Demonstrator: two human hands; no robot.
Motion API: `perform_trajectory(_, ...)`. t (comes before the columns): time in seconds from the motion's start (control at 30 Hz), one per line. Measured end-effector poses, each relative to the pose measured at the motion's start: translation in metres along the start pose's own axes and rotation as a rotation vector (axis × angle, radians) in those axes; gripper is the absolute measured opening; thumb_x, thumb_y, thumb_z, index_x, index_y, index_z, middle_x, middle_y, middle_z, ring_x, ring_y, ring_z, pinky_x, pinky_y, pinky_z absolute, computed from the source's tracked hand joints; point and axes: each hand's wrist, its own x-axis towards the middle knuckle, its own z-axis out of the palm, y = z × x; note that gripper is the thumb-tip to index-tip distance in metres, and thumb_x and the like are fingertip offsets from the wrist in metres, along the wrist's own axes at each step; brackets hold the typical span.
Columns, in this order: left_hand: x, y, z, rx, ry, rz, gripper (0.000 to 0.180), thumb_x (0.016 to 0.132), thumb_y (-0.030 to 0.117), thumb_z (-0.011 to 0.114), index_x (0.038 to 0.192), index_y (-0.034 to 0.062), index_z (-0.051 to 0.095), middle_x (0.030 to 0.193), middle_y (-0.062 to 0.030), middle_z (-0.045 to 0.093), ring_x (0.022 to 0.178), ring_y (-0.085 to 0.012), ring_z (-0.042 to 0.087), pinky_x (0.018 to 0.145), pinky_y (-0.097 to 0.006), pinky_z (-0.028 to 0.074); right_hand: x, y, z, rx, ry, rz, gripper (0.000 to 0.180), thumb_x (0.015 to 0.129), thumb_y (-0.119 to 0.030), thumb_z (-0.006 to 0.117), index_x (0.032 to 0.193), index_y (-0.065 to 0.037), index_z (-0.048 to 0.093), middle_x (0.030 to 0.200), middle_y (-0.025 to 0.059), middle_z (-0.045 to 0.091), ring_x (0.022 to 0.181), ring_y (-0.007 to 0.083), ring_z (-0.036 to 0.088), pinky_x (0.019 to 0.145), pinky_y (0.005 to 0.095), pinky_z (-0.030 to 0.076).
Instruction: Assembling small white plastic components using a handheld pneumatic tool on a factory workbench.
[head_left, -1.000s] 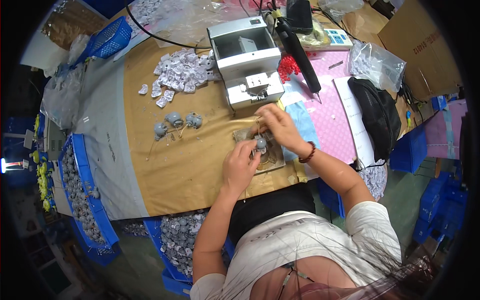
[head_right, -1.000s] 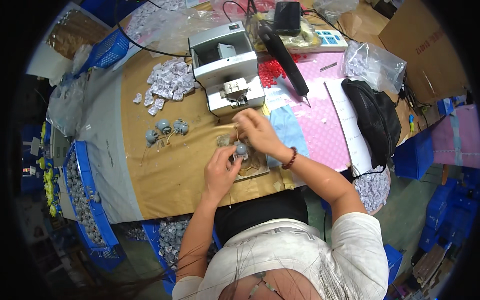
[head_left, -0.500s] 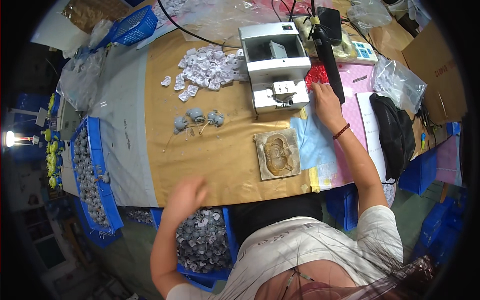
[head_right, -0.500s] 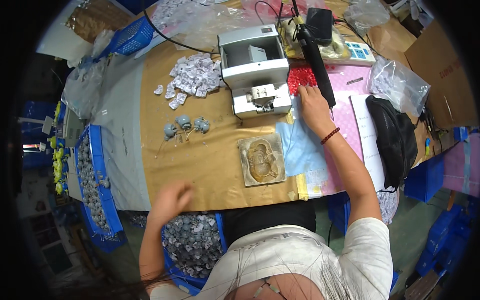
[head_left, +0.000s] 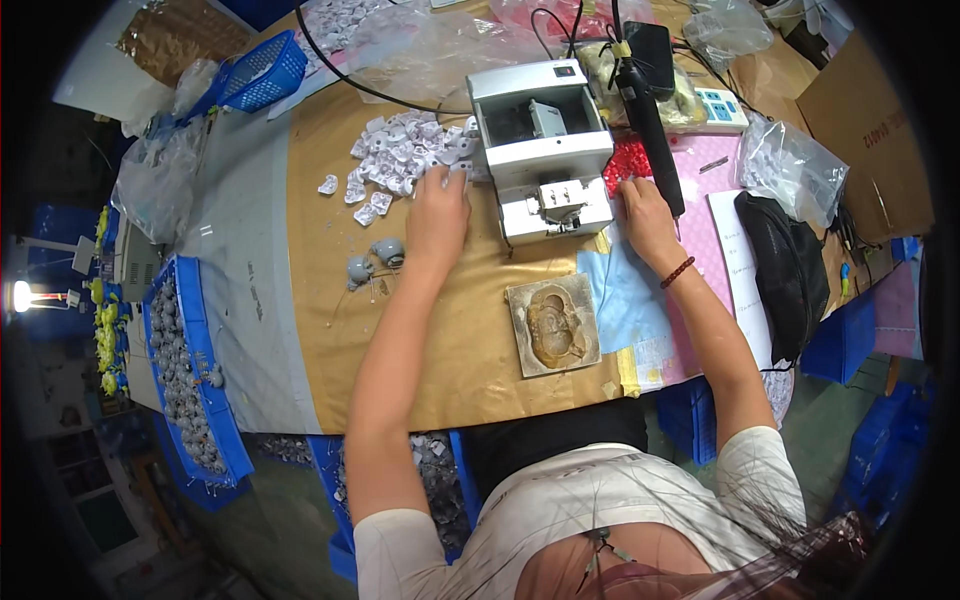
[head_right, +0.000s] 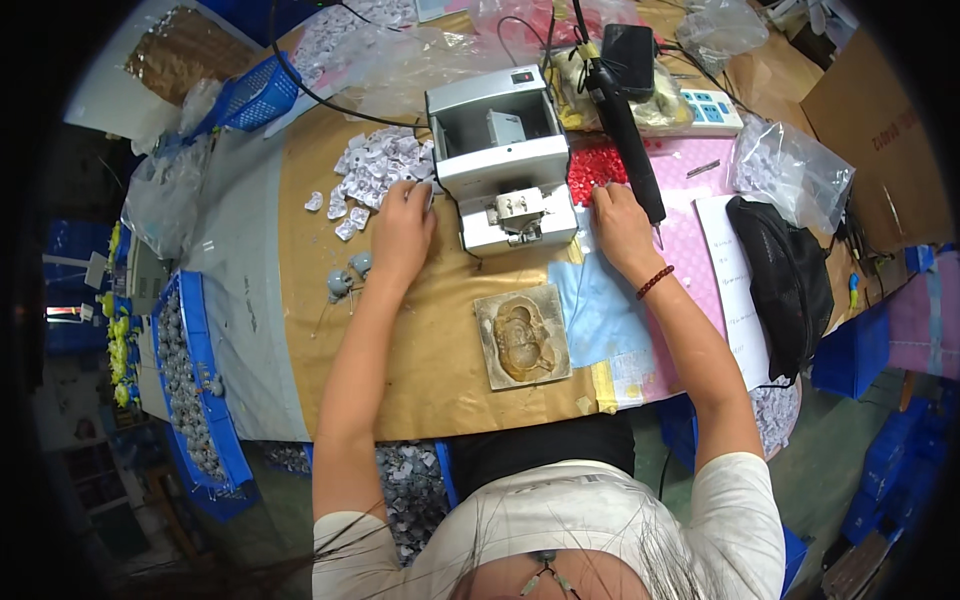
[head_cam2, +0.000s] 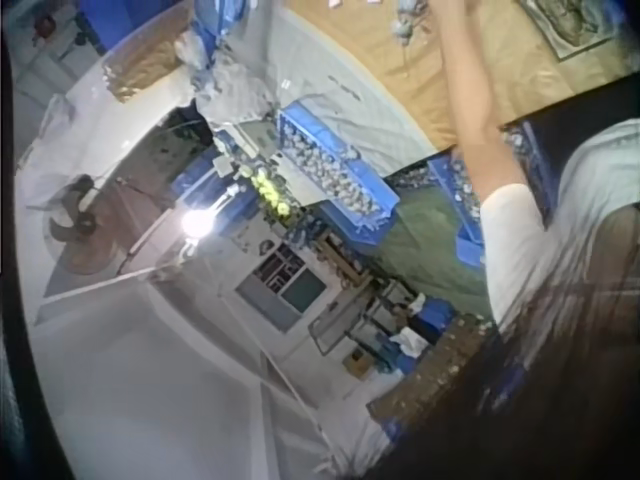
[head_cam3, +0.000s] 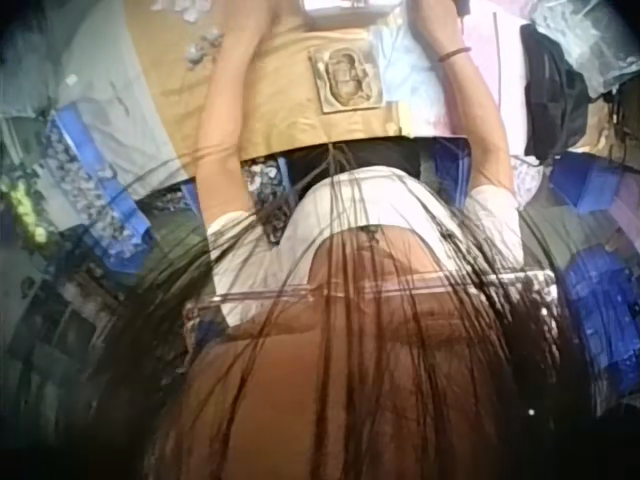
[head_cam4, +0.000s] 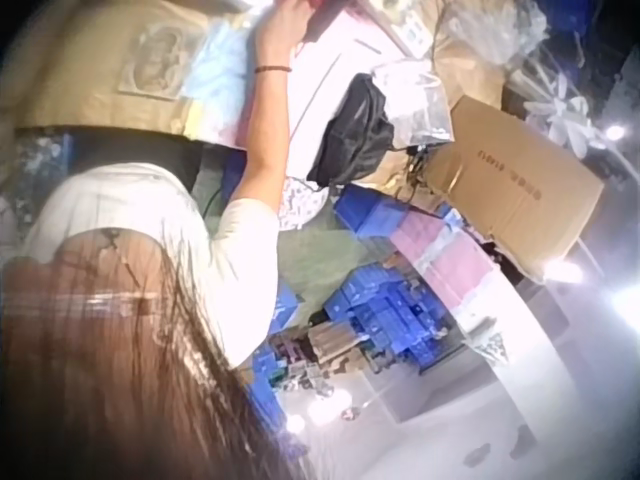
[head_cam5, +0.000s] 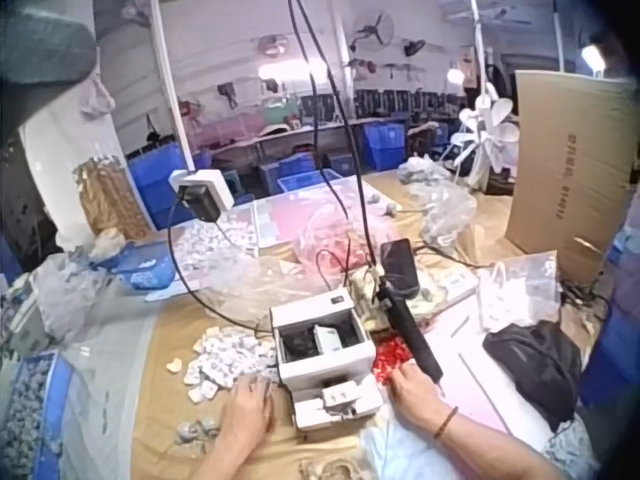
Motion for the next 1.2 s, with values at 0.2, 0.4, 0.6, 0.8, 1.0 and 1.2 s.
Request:
perform_trajectory(0.2,-0.163,0.035,-0.048,-0.365,-0.191,-0.111,0.023,0.083,-0.003,0.066,0.104,0.0061,0.069,0.124,-0.0187,0.059,0.116,-0.0385,0.061,0.093,-0.042,0.053,0.0,0.002,-0.003,-0.02,-0.084,0.017,0.008,0.085,-0.002,0.056,0.093,-0.001,0.056,0.089,0.0174,0.057,0.09,0.0361,0.06,0.077,0.0457,0.051)
perform_trajectory(0.4,-0.215,0.046,-0.058,-0.077,-0.123,-0.184,0.021,0.081,-0.003,0.071,0.1,0.0055,0.07,0.118,-0.017,0.062,0.116,-0.0368,0.061,0.092,-0.041,0.051,-0.002,-0.008,-0.011,-0.051,-0.108,-0.004,0.007,0.085,-0.002,0.056,0.092,-0.001,0.056,0.09,0.0157,0.058,0.089,0.0344,0.061,0.075,0.0448,0.052)
perform_trajectory(0.6,-0.171,0.097,-0.044,-0.586,-0.007,-0.269,0.018,0.081,0.0,0.074,0.097,0.0048,0.069,0.107,-0.0157,0.068,0.106,-0.0352,0.064,0.092,-0.043,0.051,-0.006,-0.002,-0.015,0.002,-0.082,-0.076,0.012,0.084,0.0,0.059,0.095,-0.002,0.06,0.093,0.0154,0.059,0.086,0.033,0.063,0.073,0.042,0.054)
perform_trajectory(0.8,-0.141,0.123,-0.015,-0.521,-0.204,0.079,0.026,0.078,-0.003,0.074,0.101,0.0068,0.069,0.102,-0.0101,0.067,0.111,-0.0346,0.057,0.097,-0.044,0.047,-0.017,-0.019,-0.05,0.737,0.011,0.266,0.018,0.082,0.01,0.063,0.096,-0.001,0.066,0.099,0.0092,0.059,0.08,0.0188,0.066,0.07,0.0271,0.055)
perform_trajectory(1.0,-0.138,0.117,-0.013,-0.548,-0.196,-0.14,0.04,0.076,0.008,0.08,0.113,0.0085,0.065,0.119,-0.0133,0.057,0.12,-0.0348,0.049,0.102,-0.043,0.042,-0.04,-0.093,-0.074,0.871,-0.192,-0.116,0.015,0.082,0.006,0.069,0.095,-0.002,0.066,0.095,0.0094,0.064,0.084,0.0214,0.064,0.069,0.0298,0.053)
perform_trajectory(1.2,-0.14,0.018,-0.047,-0.238,0.12,-0.213,0.041,0.079,0.009,0.077,0.117,0.0085,0.062,0.118,-0.0128,0.059,0.118,-0.0338,0.051,0.104,-0.046,0.039,-0.065,-0.112,-0.04,0.579,-0.116,-0.441,0.021,0.077,-0.008,0.079,0.093,-0.006,0.066,0.09,0.0069,0.063,0.08,0.0256,0.061,0.068,0.0363,0.051)
